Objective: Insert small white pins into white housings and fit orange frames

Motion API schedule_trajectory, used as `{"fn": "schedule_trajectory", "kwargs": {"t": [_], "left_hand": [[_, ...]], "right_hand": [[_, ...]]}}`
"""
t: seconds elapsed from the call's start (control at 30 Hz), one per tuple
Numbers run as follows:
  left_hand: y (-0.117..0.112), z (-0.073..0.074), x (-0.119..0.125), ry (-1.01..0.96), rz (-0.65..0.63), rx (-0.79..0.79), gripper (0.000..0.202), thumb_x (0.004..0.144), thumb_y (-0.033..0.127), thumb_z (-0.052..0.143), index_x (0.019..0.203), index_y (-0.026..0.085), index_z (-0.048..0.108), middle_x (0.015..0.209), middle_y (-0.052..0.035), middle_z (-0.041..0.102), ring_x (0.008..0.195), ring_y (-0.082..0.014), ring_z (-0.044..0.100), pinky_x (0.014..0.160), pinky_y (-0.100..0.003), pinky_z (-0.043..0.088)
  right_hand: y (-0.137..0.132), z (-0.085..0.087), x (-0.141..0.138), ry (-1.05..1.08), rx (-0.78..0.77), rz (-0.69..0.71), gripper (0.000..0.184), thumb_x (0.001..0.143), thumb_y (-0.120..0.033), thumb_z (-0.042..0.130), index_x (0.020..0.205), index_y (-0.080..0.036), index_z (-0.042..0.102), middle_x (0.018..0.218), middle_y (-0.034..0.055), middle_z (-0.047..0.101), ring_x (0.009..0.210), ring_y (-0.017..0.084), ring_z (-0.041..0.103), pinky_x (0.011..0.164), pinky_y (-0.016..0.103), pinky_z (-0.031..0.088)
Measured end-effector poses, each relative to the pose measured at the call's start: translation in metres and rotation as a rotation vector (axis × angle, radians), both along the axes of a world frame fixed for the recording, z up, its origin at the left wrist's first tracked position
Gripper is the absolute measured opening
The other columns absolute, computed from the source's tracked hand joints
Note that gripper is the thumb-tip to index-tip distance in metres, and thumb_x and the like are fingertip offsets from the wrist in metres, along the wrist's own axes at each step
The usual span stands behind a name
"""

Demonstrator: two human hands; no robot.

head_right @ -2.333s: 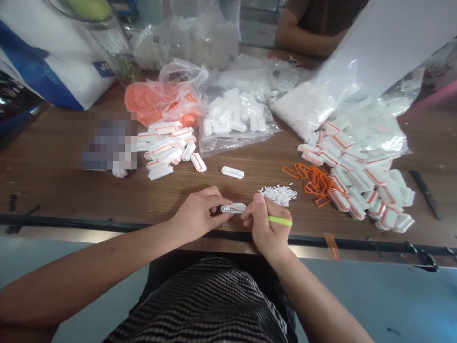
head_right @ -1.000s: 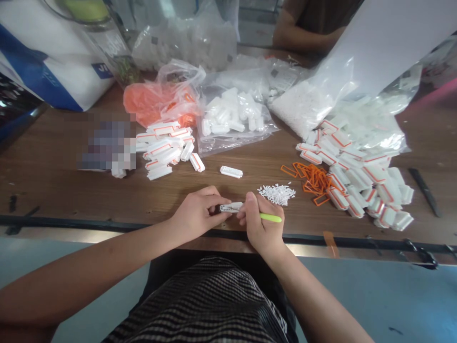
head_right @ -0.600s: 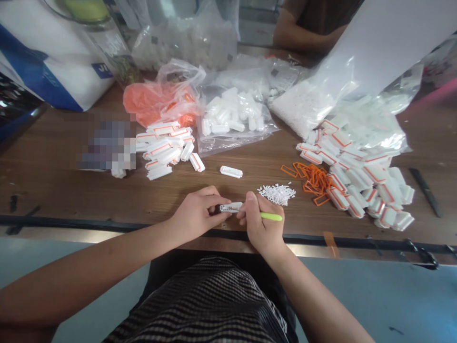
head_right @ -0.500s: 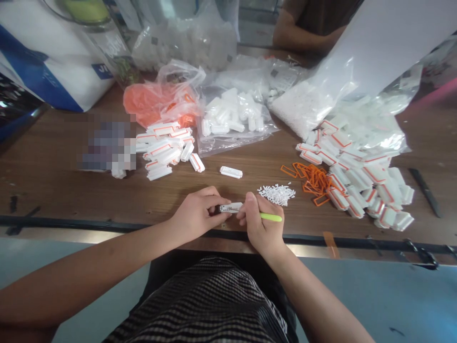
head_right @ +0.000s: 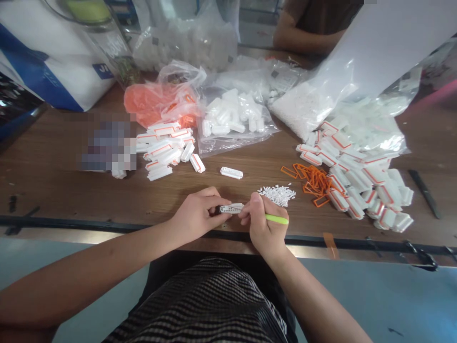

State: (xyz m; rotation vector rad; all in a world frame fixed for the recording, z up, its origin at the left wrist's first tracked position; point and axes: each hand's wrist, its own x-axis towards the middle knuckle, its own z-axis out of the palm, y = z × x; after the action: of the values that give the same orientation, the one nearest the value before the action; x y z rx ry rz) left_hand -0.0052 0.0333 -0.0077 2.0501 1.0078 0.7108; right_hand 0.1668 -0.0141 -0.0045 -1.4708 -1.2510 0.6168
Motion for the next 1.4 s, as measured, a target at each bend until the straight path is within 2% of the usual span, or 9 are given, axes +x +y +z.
{"fn": "schedule_trajectory", "kwargs": {"t": [0.33, 0.57, 0.8, 0.93, 1.13, 1.4], "left_hand": [[0.0002, -0.0003, -0.0003, 0.013, -0.004, -0.027, 0.015, 0.081, 0.023, 0.072, 0.094, 0.021, 0.076, 0.079, 0.0004, 0.059, 0.059, -0.0092, 0.053, 0.059, -0.024, 0.047], [-0.0002, -0.0003, 0.0, 0.002, -0.001, -0.012, 0.016, 0.081, 0.022, 0.072, 0.096, 0.02, 0.076, 0.079, 0.0, 0.059, 0.06, -0.0094, 0.053, 0.059, -0.024, 0.047], [-0.0005, 0.0002, 0.0005, 0.027, 0.008, -0.017, 0.015, 0.08, 0.023, 0.072, 0.095, 0.021, 0.076, 0.08, 0.0001, 0.06, 0.06, -0.0093, 0.053, 0.06, -0.023, 0.047], [-0.0003, -0.001, 0.0005, 0.007, 0.003, -0.017, 0.015, 0.08, 0.023, 0.072, 0.095, 0.021, 0.076, 0.079, 0.0001, 0.06, 0.06, -0.0096, 0.054, 0.06, -0.024, 0.047], [-0.0001, -0.0006, 0.0006, 0.009, 0.003, -0.019, 0.014, 0.08, 0.023, 0.072, 0.094, 0.021, 0.076, 0.079, 0.0003, 0.059, 0.06, -0.0094, 0.053, 0.059, -0.023, 0.047], [-0.0002, -0.0007, 0.0008, 0.01, 0.004, -0.009, 0.015, 0.08, 0.021, 0.073, 0.094, 0.021, 0.076, 0.078, 0.0006, 0.059, 0.059, -0.0091, 0.053, 0.059, -0.023, 0.047]], "right_hand": [[0.0039, 0.0077, -0.0022, -0.104, -0.033, 0.07, 0.048, 0.098, -0.034, 0.044, 0.055, -0.019, 0.058, 0.048, -0.0015, 0.059, 0.039, 0.008, 0.055, 0.043, 0.021, 0.043], [0.0, 0.0042, -0.0011, -0.077, 0.017, 0.031, 0.047, 0.099, -0.031, 0.045, 0.057, -0.018, 0.061, 0.052, -0.0007, 0.063, 0.039, 0.007, 0.056, 0.042, 0.02, 0.041], [0.002, 0.0057, -0.0004, -0.174, 0.041, 0.093, 0.046, 0.098, -0.027, 0.044, 0.055, -0.018, 0.059, 0.048, -0.0025, 0.06, 0.039, 0.006, 0.056, 0.045, 0.02, 0.044], [0.0006, 0.0033, -0.0003, -0.119, 0.052, 0.053, 0.045, 0.098, -0.026, 0.045, 0.057, -0.018, 0.061, 0.052, -0.0016, 0.062, 0.04, 0.006, 0.056, 0.044, 0.02, 0.042], [0.0023, 0.0028, 0.0006, -0.116, 0.019, 0.09, 0.047, 0.099, -0.03, 0.043, 0.056, -0.018, 0.06, 0.049, -0.0018, 0.06, 0.039, 0.007, 0.055, 0.044, 0.021, 0.043], [0.0015, 0.0048, -0.0018, -0.084, 0.028, 0.063, 0.046, 0.098, -0.029, 0.045, 0.056, -0.018, 0.06, 0.051, -0.0006, 0.062, 0.038, 0.007, 0.055, 0.041, 0.02, 0.041]]}}
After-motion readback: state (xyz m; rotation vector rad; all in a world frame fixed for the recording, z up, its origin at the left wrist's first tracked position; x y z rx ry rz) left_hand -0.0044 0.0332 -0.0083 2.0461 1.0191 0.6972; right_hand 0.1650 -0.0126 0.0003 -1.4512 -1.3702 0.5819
